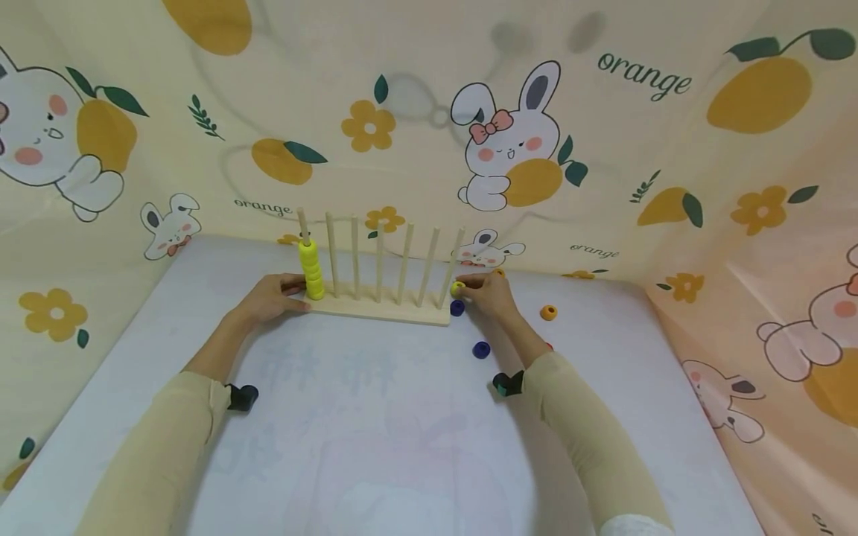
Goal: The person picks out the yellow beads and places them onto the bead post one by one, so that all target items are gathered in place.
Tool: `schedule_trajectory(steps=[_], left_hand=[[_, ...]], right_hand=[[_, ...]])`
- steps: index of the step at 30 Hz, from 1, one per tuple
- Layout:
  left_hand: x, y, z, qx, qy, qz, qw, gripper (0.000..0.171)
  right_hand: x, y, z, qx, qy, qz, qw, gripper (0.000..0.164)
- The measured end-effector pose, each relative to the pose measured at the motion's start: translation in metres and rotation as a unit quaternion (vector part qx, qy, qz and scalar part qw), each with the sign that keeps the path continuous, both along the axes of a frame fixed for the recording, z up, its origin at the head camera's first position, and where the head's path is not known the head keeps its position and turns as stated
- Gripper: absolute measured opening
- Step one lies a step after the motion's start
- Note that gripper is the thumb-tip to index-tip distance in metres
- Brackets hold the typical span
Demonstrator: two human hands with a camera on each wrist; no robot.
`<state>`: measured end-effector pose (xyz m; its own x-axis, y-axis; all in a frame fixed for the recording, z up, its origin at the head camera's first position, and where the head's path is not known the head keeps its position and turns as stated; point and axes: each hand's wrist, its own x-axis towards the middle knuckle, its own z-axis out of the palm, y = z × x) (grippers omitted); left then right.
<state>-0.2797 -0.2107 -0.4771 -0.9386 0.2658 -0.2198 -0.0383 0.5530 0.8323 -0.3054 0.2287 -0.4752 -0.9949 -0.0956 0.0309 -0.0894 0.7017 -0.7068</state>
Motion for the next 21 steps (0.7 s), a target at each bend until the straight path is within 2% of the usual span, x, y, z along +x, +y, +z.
schedule_trajectory(steps=[8,21], left_hand=[[-0.001,0.001,-0.001,-0.008,0.008,-0.001,0.9999,0.073],[0.0,0.001,0.0,-0.006,0.004,0.002,1.0,0.072]], right_hand=[[0.001,-0.004,0.01,-0.049,0.026,-0.011,0.998,0.029],[0.005,-0.003,0.047,-0.099,0.071,-0.012,0.992,0.032]])
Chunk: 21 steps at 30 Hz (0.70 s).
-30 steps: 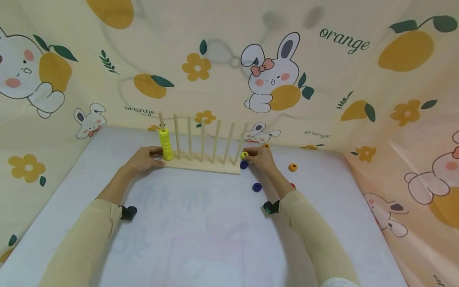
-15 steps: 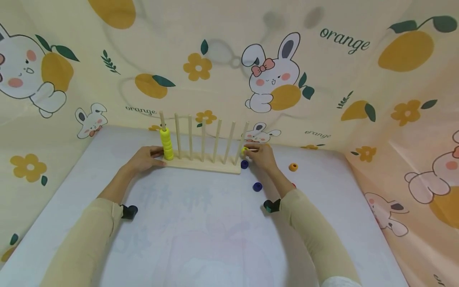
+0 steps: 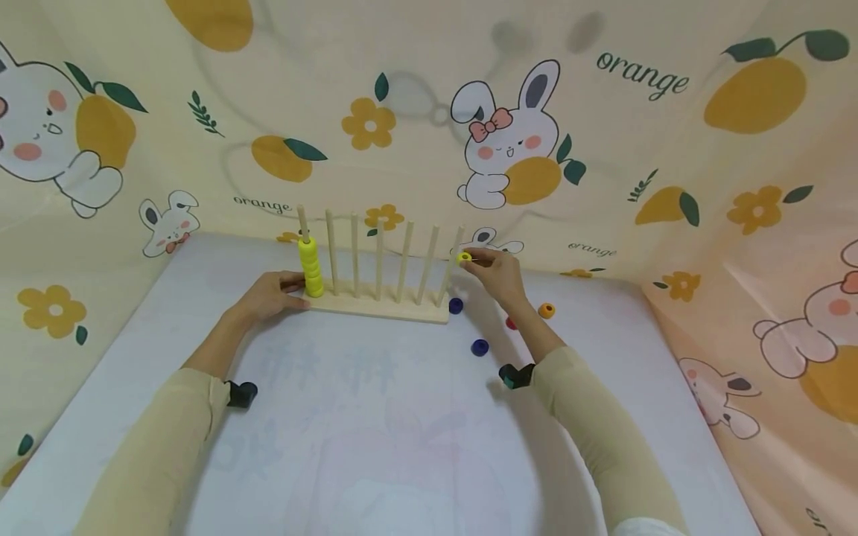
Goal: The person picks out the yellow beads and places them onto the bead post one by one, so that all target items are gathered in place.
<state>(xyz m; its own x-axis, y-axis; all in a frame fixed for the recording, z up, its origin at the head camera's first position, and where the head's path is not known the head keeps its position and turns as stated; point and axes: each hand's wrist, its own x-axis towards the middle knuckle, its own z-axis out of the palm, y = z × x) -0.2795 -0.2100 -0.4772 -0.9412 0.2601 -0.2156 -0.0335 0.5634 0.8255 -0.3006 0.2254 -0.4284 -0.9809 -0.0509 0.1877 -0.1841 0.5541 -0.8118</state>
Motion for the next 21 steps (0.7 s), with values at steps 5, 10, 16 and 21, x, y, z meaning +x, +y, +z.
schedule_trajectory(steps=[5,10,16,21], left_hand=[[-0.001,-0.001,-0.001,-0.007,0.001,-0.003,1.0,0.073],[-0.002,-0.001,-0.001,-0.006,0.001,-0.008,1.0,0.074],[-0.001,0.0,0.001,-0.005,-0.004,-0.005,1.0,0.074],[-0.001,0.0,0.002,-0.009,-0.005,-0.007,0.9999,0.074]], right_hand=[[-0.002,0.002,0.015,-0.021,0.028,0.004,0.999,0.032],[-0.002,0.002,0.032,-0.045,0.049,0.0,0.998,0.035],[-0.002,0.001,0.049,-0.051,0.081,0.007,0.995,0.033],[0.001,-0.004,0.069,-0.049,0.11,0.022,0.992,0.031]])
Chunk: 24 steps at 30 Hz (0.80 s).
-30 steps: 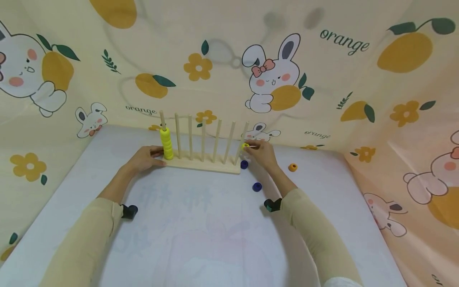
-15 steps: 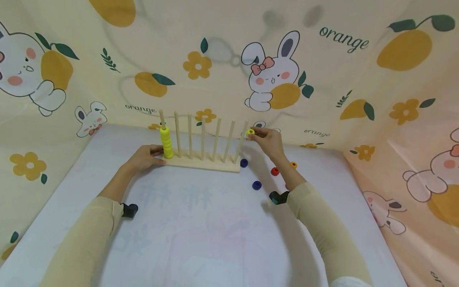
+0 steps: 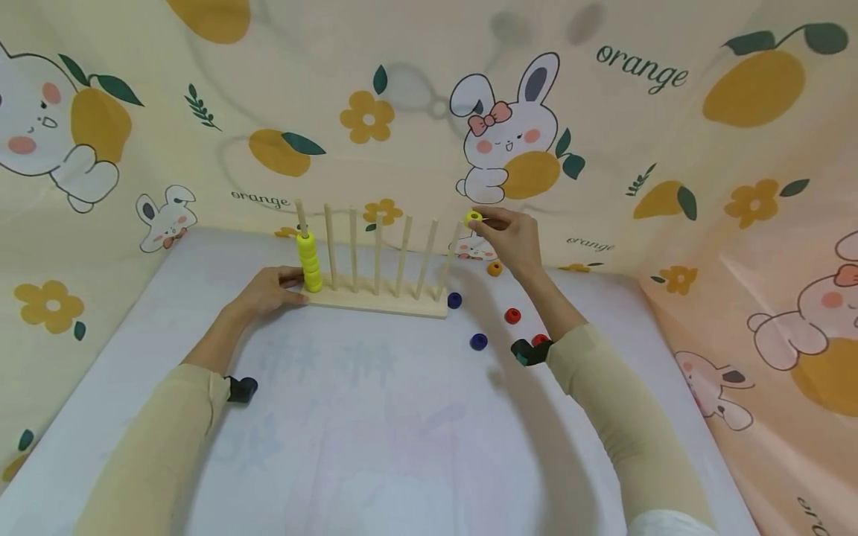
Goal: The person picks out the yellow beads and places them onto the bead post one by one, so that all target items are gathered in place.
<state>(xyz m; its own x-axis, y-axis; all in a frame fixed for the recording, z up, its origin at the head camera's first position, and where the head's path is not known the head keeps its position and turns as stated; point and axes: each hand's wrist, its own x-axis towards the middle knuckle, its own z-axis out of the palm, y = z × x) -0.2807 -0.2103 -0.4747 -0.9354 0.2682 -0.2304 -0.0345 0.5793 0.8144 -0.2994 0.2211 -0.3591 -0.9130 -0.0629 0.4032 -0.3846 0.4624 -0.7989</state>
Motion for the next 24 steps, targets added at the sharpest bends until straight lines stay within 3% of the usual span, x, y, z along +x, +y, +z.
schedule_trajectory(steps=[12,24], left_hand=[[-0.001,-0.002,0.0,0.001,0.005,-0.002,1.0,0.074],[-0.001,-0.001,-0.003,0.013,-0.002,0.003,0.9999,0.073]], right_hand=[[0.005,-0.017,0.032,0.026,0.013,0.008,1.0,0.031],[0.007,-0.05,0.052,0.036,0.014,0.044,0.998,0.032]])
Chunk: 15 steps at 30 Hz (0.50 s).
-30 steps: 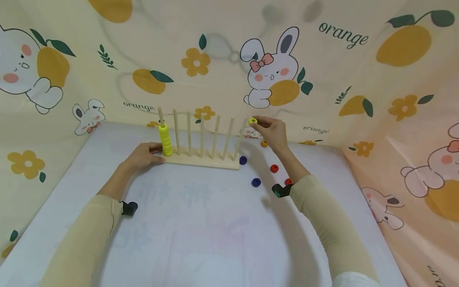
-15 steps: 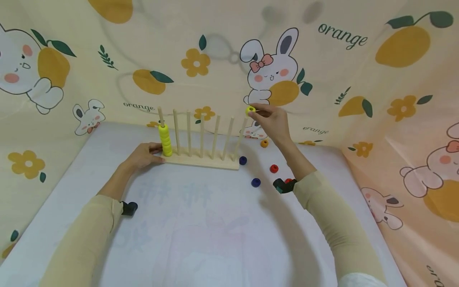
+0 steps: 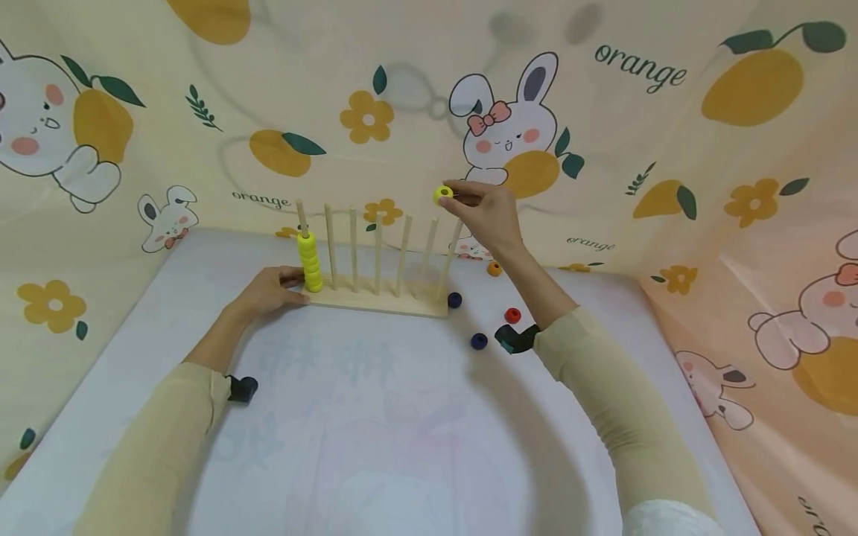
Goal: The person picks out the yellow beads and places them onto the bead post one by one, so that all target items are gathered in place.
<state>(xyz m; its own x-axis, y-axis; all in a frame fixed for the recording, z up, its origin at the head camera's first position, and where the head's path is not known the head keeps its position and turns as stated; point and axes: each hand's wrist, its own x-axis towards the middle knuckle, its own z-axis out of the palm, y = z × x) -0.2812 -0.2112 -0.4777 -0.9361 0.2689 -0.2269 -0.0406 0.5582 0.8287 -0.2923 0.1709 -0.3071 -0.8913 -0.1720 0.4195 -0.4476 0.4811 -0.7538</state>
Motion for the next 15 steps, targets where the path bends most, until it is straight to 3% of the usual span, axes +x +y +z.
schedule_trajectory(steps=[9,15], left_hand=[[-0.001,0.0,0.002,-0.018,0.01,-0.005,0.9998,0.073],[0.0,0.001,0.002,-0.017,0.009,-0.01,0.9998,0.072]], right_hand=[[0.0,-0.035,0.009,-0.018,-0.007,0.05,0.999,0.034],[0.0,-0.058,0.012,0.001,-0.006,0.079,0.997,0.033]])
